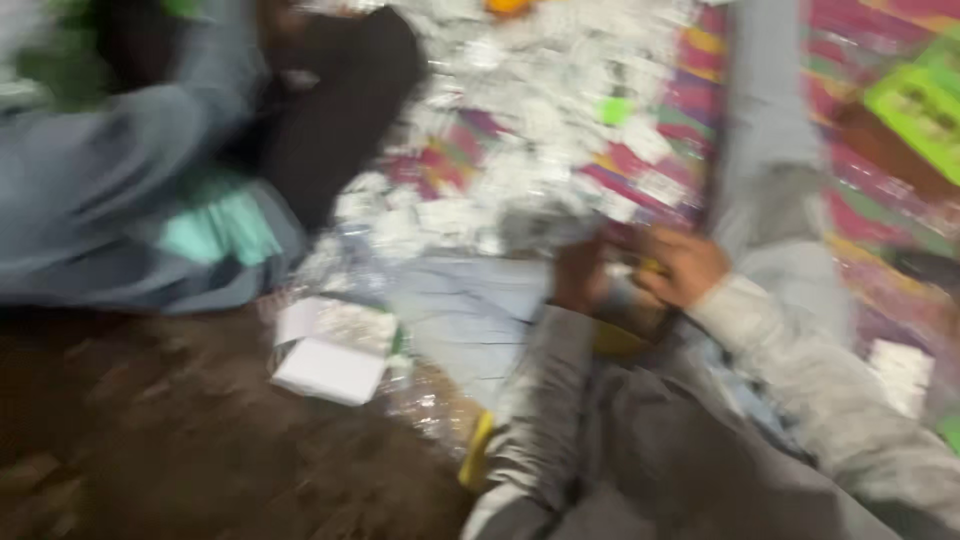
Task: The person sits on the floor among piles of white electrical switch and socket plates, picks up individual plates, attaches screws to them by hand, and places the finished plates back onto the pile. A second person nearby performs similar assembly work.
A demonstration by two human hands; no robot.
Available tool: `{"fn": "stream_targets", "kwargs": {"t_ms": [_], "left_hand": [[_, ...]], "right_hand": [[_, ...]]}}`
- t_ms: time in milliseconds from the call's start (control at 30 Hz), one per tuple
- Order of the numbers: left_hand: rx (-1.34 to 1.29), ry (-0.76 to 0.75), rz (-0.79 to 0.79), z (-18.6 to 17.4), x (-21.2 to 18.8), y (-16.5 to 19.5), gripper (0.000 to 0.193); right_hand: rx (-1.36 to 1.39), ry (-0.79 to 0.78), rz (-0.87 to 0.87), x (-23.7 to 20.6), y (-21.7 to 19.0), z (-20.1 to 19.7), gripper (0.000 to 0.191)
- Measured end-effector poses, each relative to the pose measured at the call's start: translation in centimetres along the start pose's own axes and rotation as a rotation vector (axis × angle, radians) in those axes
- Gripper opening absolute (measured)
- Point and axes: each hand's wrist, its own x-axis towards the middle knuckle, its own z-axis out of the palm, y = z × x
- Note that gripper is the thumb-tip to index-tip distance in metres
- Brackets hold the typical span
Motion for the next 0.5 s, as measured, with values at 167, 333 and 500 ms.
{"fn": "stream_targets", "kwargs": {"t_ms": [167,333,500], "left_hand": [[-0.014,-0.117,-0.193,-0.8,0.7,1.5,0.032],[-0.362,-0.337,-0.491,-2.8,2.1,2.5,0.047],[-0.395,-0.336,-0.44,-2.5,1.2,2.1,0.04]], "right_hand": [[0.025,0.161,-0.139,0.2,-2.1,-1.3,0.032],[-0.074,0.07,-0.071,0.1,-2.1,-0.8,0.034],[-0.029,0.067,-0.095,-0.5,-0.7,0.6,0.036]]}}
